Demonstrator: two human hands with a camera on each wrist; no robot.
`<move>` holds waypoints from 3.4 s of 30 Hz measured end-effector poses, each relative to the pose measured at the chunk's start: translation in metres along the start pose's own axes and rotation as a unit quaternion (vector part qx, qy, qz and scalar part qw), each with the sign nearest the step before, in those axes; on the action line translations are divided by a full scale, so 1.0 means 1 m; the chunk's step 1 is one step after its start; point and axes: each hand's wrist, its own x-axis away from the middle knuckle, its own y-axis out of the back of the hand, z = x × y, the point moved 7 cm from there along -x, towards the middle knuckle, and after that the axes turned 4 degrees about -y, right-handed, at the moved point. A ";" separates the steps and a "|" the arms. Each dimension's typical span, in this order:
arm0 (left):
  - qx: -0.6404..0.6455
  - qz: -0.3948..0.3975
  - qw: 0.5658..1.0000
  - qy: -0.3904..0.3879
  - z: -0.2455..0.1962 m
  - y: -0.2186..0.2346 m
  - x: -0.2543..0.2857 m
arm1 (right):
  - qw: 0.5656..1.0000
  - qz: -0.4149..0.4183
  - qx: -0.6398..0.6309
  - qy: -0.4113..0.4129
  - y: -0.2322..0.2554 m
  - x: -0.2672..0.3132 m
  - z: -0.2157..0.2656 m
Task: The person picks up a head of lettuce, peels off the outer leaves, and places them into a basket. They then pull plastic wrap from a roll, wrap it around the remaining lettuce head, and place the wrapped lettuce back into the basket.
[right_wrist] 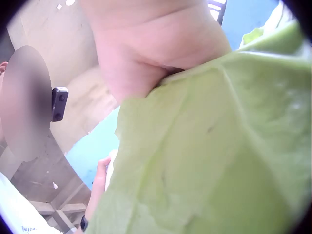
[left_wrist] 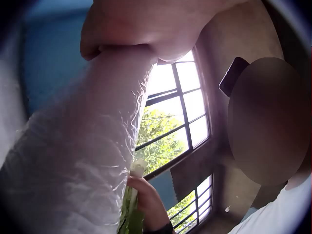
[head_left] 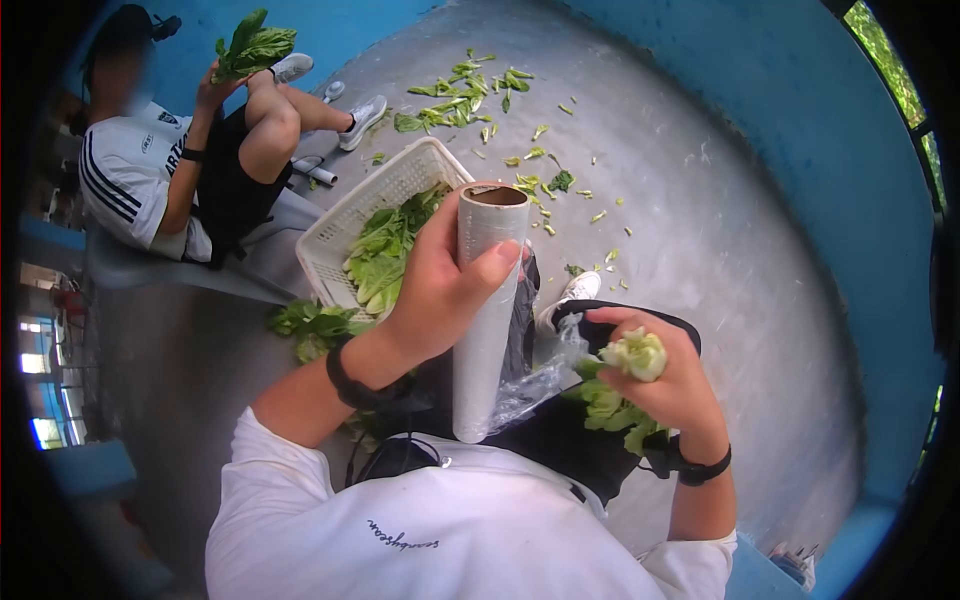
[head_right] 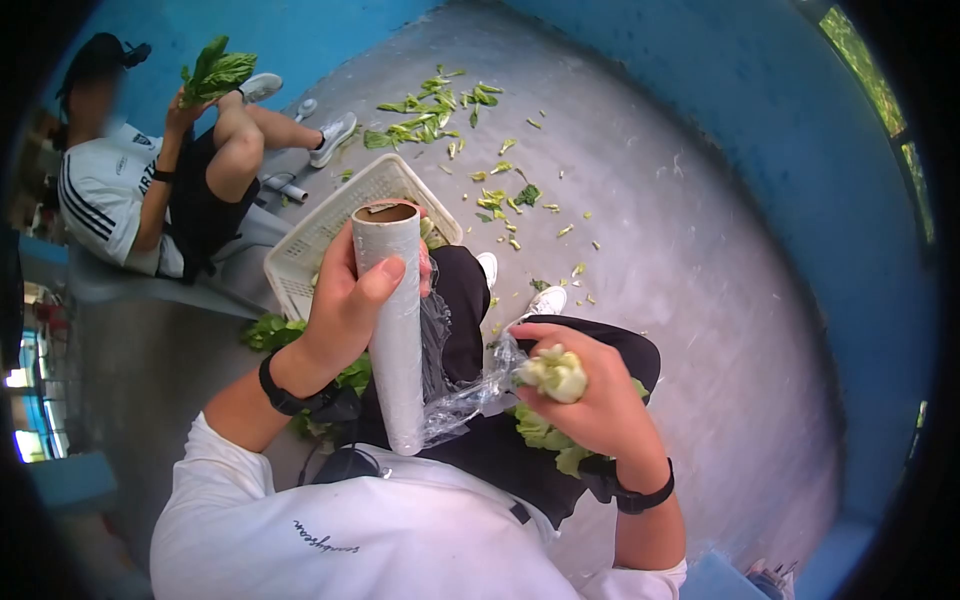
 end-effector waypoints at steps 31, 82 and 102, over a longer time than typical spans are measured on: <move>0.085 -0.162 0.983 0.026 0.029 0.102 -0.041 | 0.947 0.262 0.163 -0.089 -0.047 0.036 -0.017; 0.089 0.299 0.908 0.281 0.170 -0.056 0.034 | 0.946 0.147 -0.092 -0.272 0.060 0.049 -0.101; 0.064 0.004 0.909 0.412 0.210 0.106 0.074 | 0.964 0.106 0.062 -0.238 -0.005 -0.012 -0.100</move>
